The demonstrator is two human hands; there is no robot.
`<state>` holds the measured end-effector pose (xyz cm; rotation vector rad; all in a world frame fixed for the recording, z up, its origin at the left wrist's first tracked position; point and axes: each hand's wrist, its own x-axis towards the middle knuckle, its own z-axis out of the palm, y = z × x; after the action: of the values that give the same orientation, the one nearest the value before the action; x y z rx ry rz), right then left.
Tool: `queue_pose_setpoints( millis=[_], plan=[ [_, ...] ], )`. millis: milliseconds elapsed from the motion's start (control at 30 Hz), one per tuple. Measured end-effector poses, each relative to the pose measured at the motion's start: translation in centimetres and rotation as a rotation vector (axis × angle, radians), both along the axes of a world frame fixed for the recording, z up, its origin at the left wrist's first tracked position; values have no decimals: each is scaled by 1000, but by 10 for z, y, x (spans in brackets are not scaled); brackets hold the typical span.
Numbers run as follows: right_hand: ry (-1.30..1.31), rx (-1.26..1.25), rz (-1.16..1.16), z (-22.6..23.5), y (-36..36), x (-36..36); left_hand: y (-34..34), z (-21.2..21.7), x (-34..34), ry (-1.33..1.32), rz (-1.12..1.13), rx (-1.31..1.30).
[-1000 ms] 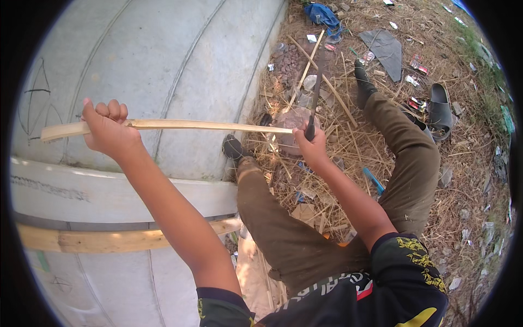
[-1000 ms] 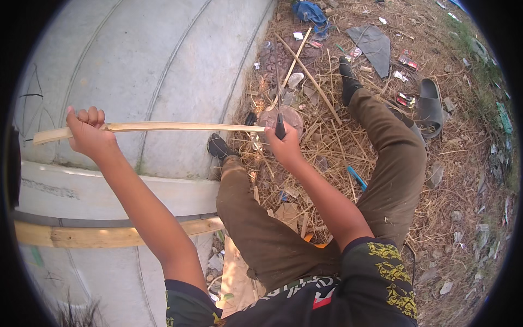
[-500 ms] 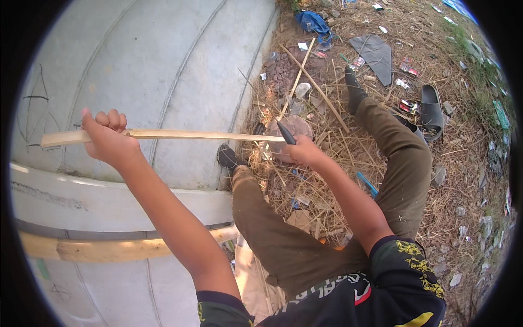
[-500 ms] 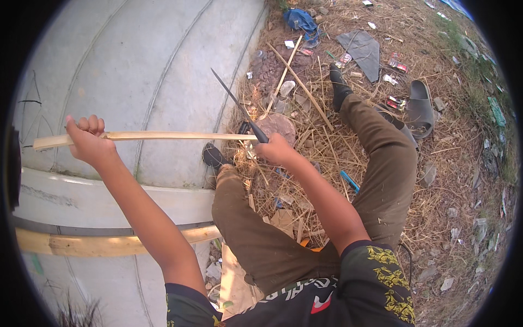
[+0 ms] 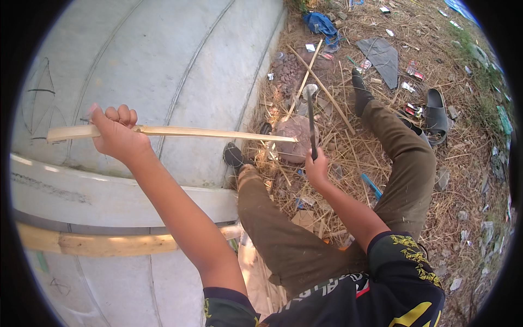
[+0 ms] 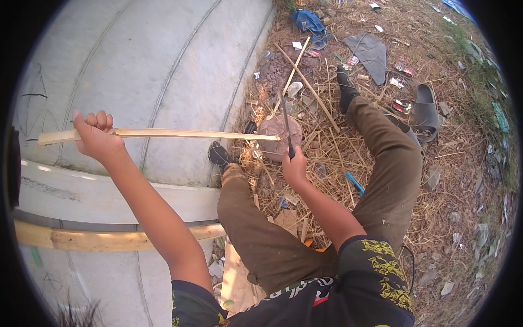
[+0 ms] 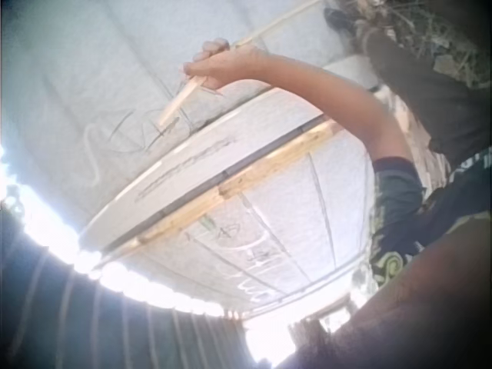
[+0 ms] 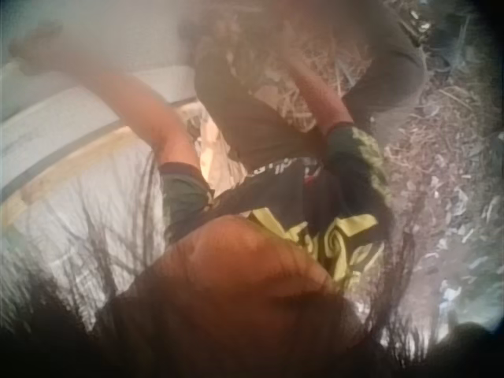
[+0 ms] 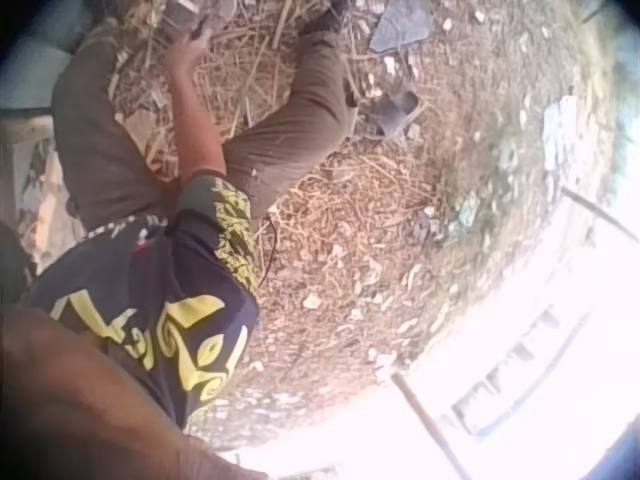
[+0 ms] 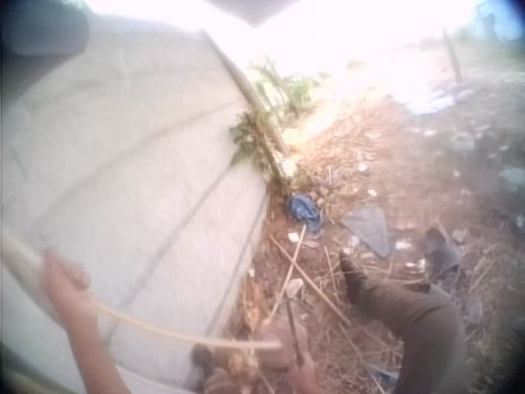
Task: The person sits on the ground and uses a knife to sharpen a thin wooden stick, repeatedly scraping the blade along the wood to create a pointed tip. The person holds the stick in the left hand and the knife in the right hand, working over a small wooden block on the ground.
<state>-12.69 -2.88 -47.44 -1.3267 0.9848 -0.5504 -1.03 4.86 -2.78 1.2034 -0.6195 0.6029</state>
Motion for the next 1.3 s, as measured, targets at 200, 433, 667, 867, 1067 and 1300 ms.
queue_pose_setpoints(
  millis=[200,433,667,867,1067,1300],
  plan=[
    [412,235,405,-31,-17,-7,-13,0,1,-34,-47,48],
    [-297,-200,-58,128,-68,-11,-19,-5,-3,-73,43,65],
    [523,-184,341,-92,18,-28,-56,3,-17,-35,156,87],
    [351,-70,391,28,-8,-6,-33,-3,3,-60,182,136],
    [-309,-297,21,124,-37,-5,-34,-6,2,-57,212,107],
    [516,-224,417,-62,22,-54,-48,2,-5,-54,133,123]
  ],
)
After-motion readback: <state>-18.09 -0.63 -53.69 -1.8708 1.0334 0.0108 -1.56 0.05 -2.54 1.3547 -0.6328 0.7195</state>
